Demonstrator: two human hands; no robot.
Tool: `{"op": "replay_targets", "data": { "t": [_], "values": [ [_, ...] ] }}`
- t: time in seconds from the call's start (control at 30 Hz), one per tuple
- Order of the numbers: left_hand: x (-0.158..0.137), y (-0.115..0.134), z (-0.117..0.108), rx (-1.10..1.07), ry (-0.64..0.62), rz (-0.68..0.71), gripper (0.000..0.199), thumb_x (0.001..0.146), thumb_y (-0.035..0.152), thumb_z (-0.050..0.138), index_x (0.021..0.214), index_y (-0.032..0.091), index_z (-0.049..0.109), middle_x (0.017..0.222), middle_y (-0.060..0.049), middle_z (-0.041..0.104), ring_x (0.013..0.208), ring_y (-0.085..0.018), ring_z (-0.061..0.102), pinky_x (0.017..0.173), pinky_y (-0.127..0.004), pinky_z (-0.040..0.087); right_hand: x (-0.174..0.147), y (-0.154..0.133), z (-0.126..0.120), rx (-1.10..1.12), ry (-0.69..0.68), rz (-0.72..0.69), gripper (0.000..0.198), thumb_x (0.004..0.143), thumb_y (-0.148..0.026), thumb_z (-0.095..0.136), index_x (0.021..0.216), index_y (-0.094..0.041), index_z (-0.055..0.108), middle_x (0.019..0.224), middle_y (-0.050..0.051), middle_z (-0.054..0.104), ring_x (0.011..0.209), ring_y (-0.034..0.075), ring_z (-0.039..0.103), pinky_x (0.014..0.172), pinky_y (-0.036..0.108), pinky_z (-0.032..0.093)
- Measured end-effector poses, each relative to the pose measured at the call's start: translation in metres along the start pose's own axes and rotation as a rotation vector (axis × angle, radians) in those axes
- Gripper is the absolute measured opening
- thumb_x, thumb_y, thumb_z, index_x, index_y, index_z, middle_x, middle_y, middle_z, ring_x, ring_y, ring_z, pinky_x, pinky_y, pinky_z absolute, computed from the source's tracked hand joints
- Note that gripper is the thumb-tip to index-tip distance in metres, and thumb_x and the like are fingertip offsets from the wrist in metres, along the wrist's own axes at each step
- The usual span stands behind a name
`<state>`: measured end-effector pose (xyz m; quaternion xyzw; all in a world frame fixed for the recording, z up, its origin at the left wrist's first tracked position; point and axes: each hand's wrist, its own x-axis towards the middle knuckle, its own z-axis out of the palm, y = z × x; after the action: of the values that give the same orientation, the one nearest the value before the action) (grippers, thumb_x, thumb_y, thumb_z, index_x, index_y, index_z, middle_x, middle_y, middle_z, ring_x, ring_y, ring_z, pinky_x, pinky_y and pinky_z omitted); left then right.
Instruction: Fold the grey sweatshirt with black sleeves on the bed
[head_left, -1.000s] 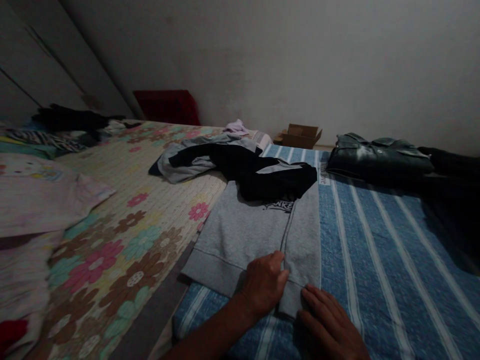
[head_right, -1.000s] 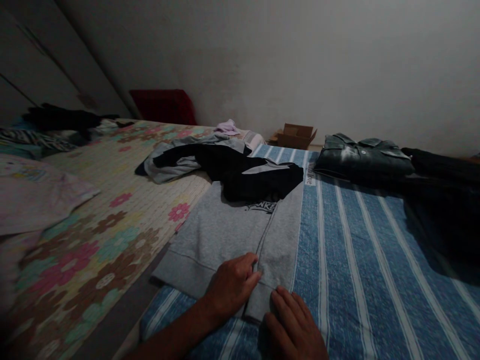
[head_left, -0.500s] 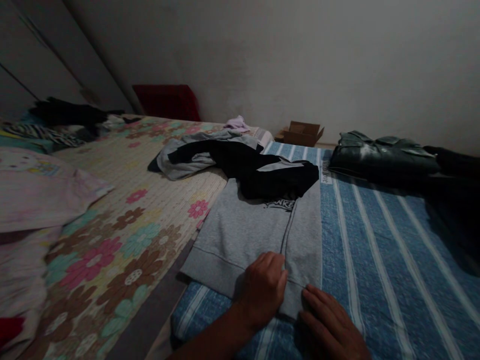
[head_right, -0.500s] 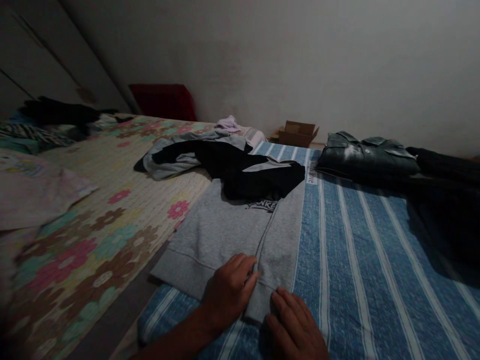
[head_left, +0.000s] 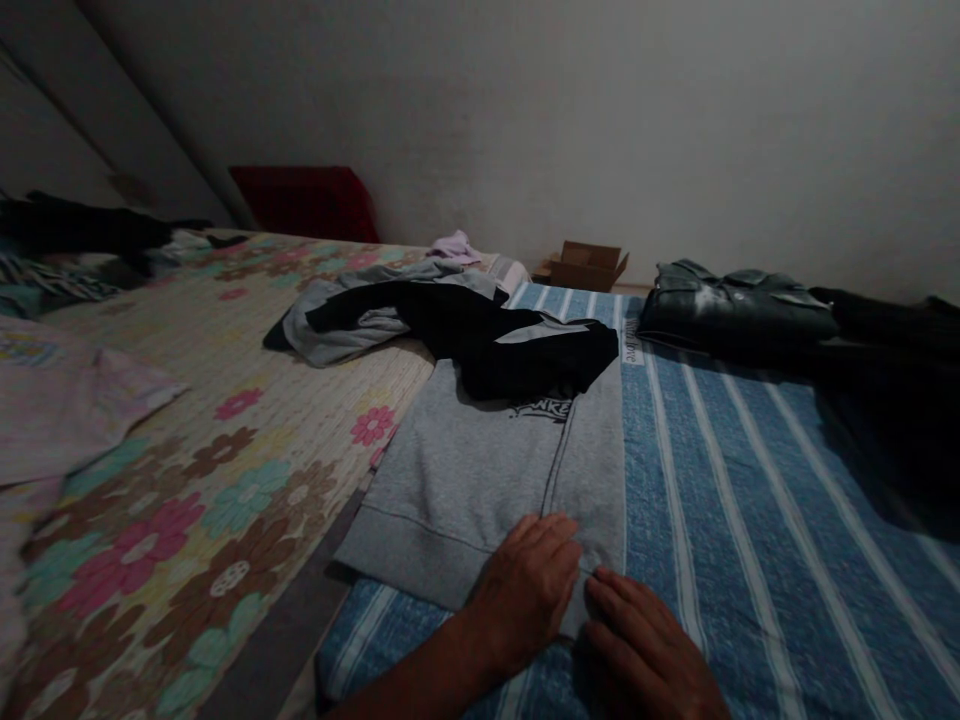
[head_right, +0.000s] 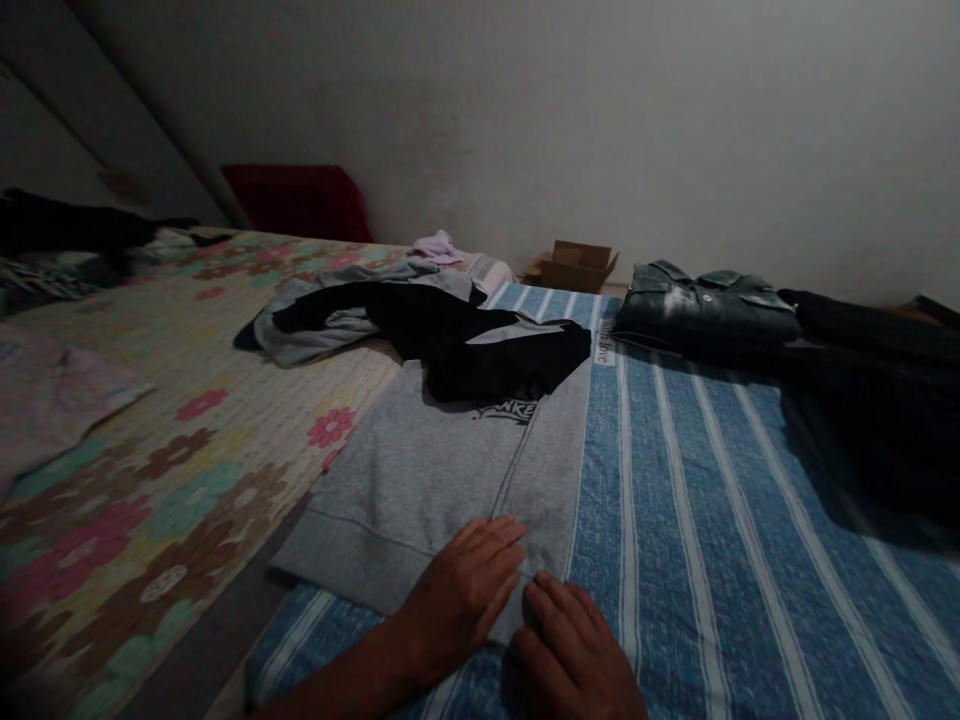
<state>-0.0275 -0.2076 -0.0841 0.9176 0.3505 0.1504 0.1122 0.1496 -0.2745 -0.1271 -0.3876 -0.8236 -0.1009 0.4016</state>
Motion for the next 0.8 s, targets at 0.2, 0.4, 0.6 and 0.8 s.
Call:
{"op": "replay_targets", "data": {
  "t": [0.2, 0.4, 0.6, 0.8],
  "values": [
    [-0.003, -0.003, 0.000, 0.068, -0.044, 0.043, 0.029, 0.091, 0.022, 0.045, 0.118, 0.017, 0.053, 0.134, -0.009, 0.053, 0.129, -0.022, 0.042, 0.106, -0.043, 0.037, 0.009, 0.000, -0.002, -0.049, 0.024, -0.005, 0.018, 0.091, -0.015, 0.046, 0.093, -0.018, 0.064, 0.097, 0.010, 0.072, 0.104, 0.022, 0.063, 0.090, 0.038, 0.051],
    [-0.010, -0.007, 0.006, 0.198, -0.110, 0.076, 0.048, 0.091, 0.028, 0.051, 0.135, 0.018, 0.039, 0.146, -0.009, 0.038, 0.136, -0.023, 0.031, 0.109, -0.049, 0.031, 0.008, 0.008, -0.002, -0.039, -0.071, -0.071, 0.019, 0.090, -0.017, 0.048, 0.097, -0.019, 0.065, 0.103, 0.006, 0.071, 0.107, 0.019, 0.061, 0.097, 0.033, 0.046],
    [-0.011, -0.010, 0.004, 0.181, -0.160, 0.063, 0.051, 0.091, 0.030, 0.051, 0.138, 0.020, 0.036, 0.148, -0.007, 0.036, 0.137, -0.023, 0.030, 0.110, -0.050, 0.030, 0.011, 0.009, -0.002, -0.058, 0.019, -0.077, 0.018, 0.091, -0.019, 0.046, 0.091, -0.017, 0.064, 0.096, 0.007, 0.072, 0.103, 0.019, 0.063, 0.097, 0.033, 0.045],
    [-0.016, -0.025, 0.010, 0.196, -0.122, 0.131, 0.056, 0.087, 0.029, 0.055, 0.139, 0.022, 0.036, 0.147, -0.007, 0.037, 0.135, -0.024, 0.033, 0.108, -0.047, 0.033, 0.007, 0.023, 0.011, -0.095, 0.028, -0.159, 0.013, 0.090, -0.019, 0.051, 0.089, -0.024, 0.063, 0.091, 0.000, 0.072, 0.090, 0.014, 0.068, 0.091, 0.026, 0.049]
  ]
}}
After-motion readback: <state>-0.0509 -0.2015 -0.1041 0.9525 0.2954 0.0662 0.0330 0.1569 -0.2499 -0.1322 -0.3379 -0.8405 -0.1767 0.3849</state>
